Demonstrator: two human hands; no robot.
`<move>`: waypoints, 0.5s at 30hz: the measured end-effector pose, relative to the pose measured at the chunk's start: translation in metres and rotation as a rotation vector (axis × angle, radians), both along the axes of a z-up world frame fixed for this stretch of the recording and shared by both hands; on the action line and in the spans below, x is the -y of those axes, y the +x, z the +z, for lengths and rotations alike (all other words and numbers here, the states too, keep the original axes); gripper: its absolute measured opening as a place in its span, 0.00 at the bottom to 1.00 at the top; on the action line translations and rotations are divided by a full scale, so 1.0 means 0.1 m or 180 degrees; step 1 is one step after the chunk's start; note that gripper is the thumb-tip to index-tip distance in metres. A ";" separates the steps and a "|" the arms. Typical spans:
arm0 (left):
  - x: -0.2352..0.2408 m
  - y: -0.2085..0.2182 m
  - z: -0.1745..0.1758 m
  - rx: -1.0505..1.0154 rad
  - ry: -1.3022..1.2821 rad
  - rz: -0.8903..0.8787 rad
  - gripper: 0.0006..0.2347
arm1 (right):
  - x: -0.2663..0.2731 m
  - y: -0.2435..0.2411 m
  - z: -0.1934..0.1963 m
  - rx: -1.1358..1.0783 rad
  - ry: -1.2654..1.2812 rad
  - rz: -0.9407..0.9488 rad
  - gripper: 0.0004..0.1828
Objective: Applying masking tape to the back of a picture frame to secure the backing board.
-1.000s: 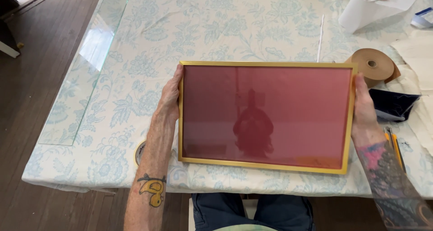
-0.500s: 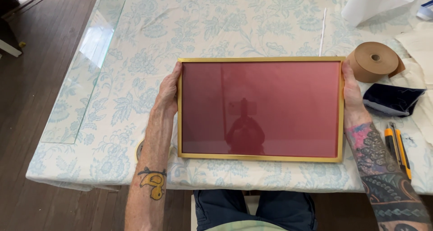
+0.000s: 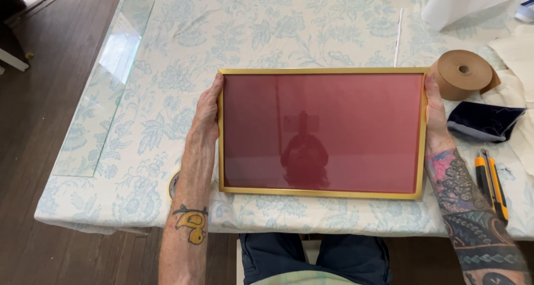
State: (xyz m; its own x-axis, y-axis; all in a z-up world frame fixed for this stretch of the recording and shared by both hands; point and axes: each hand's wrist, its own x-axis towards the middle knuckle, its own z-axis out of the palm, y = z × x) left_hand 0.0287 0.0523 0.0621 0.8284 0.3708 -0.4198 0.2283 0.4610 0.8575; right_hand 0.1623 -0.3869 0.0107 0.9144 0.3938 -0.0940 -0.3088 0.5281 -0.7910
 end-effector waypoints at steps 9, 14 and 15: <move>-0.08 0.01 -0.03 0.0319 -0.0462 -0.0415 0.22 | -0.19 -0.15 0.38 -0.0240 -0.0709 -0.0412 0.26; 0.04 -0.01 0.18 -0.0465 -0.0005 0.0104 0.29 | -0.16 -0.09 0.33 -0.0584 -0.0742 -0.0218 0.31; 0.01 0.01 0.13 -0.0334 -0.0015 0.0070 0.28 | -0.15 -0.08 0.31 -0.0474 -0.0582 -0.0215 0.31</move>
